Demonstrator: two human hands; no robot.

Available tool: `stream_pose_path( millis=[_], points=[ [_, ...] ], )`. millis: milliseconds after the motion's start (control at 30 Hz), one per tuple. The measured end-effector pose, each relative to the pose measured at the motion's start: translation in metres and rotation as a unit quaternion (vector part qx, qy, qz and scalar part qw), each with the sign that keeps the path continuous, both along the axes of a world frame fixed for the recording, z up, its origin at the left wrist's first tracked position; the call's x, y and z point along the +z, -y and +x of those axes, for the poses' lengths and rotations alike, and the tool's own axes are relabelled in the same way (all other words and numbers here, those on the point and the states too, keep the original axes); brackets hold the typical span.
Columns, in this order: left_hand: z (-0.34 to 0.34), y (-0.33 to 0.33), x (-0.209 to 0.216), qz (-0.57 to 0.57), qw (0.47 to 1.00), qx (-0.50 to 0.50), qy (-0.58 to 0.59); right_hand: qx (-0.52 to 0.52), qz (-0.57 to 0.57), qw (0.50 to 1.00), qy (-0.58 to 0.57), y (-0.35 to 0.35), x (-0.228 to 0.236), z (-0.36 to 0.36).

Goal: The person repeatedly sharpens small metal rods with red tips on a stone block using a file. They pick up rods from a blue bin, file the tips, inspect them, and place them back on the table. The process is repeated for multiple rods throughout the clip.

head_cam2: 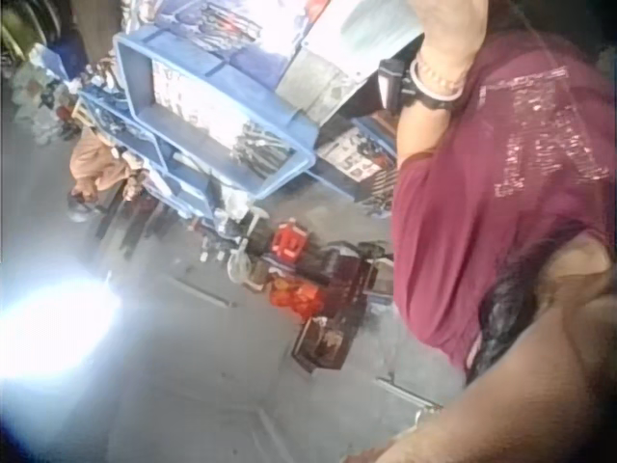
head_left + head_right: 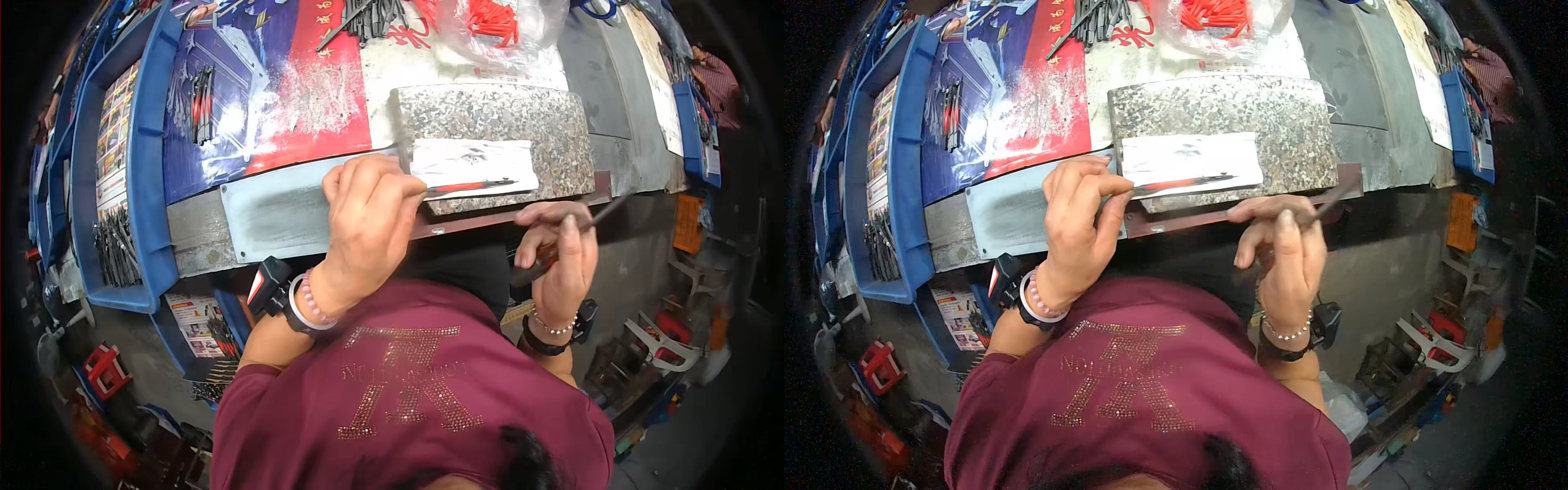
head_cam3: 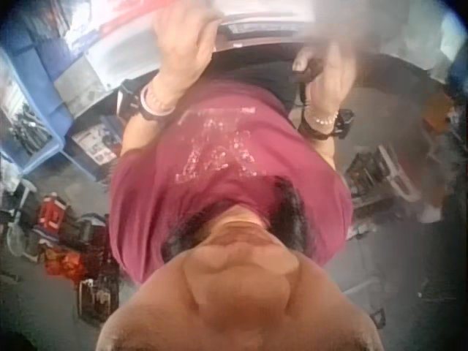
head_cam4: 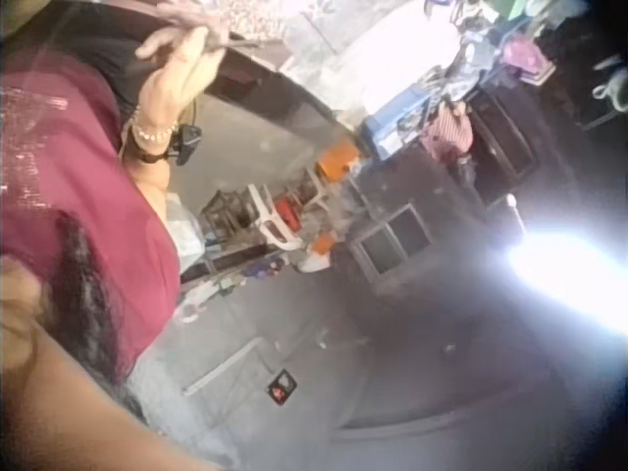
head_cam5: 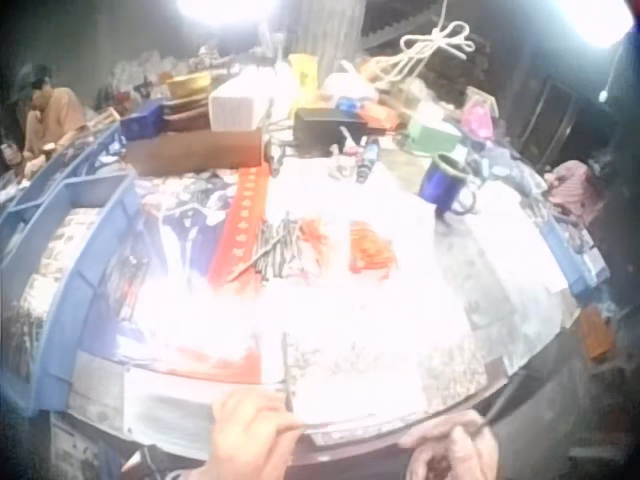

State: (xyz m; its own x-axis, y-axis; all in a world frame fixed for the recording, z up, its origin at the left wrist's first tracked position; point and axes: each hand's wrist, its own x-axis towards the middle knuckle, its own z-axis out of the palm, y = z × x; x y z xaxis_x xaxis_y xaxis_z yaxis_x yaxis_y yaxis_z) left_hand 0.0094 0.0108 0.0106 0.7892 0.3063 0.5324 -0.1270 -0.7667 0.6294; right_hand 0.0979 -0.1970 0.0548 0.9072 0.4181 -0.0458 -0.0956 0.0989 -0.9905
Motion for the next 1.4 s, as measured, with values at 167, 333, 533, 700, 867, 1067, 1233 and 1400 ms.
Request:
stream_pose_path(
  millis=[167, 333, 533, 700, 867, 1067, 1233, 1400],
  points=[
    [-0.013, 0.006, 0.018, -0.011, 1.000, 0.011, 0.017, 0.042, 0.052, 0.985, -0.162, -0.008, -0.009, -0.012],
    [-0.024, 0.016, 0.032, -0.035, 0.999, -0.001, 0.028, 0.075, 0.114, 0.965, -0.223, -0.019, -0.013, -0.020],
    [-0.025, 0.029, 0.039, -0.071, 0.997, -0.035, 0.017, 0.061, 0.134, 0.960, -0.237, -0.021, -0.013, -0.020],
    [-0.029, 0.034, 0.045, -0.207, 0.971, -0.053, -0.104, 0.060, 0.127, 0.963, -0.230, -0.021, -0.012, -0.021],
    [-0.026, 0.037, 0.049, -0.317, 0.924, -0.078, -0.201, 0.070, 0.082, 0.976, -0.190, -0.021, -0.012, -0.024],
    [-0.026, 0.036, 0.052, -0.364, 0.900, -0.080, -0.224, 0.068, 0.119, 0.967, -0.213, -0.022, -0.015, -0.020],
    [-0.027, 0.036, 0.051, -0.383, 0.891, -0.078, -0.230, 0.061, 0.092, 0.969, -0.219, -0.025, -0.014, -0.021],
    [-0.025, 0.038, 0.053, -0.377, 0.898, -0.080, -0.214, 0.081, 0.029, 0.983, -0.164, -0.027, -0.012, -0.025]
  ],
)
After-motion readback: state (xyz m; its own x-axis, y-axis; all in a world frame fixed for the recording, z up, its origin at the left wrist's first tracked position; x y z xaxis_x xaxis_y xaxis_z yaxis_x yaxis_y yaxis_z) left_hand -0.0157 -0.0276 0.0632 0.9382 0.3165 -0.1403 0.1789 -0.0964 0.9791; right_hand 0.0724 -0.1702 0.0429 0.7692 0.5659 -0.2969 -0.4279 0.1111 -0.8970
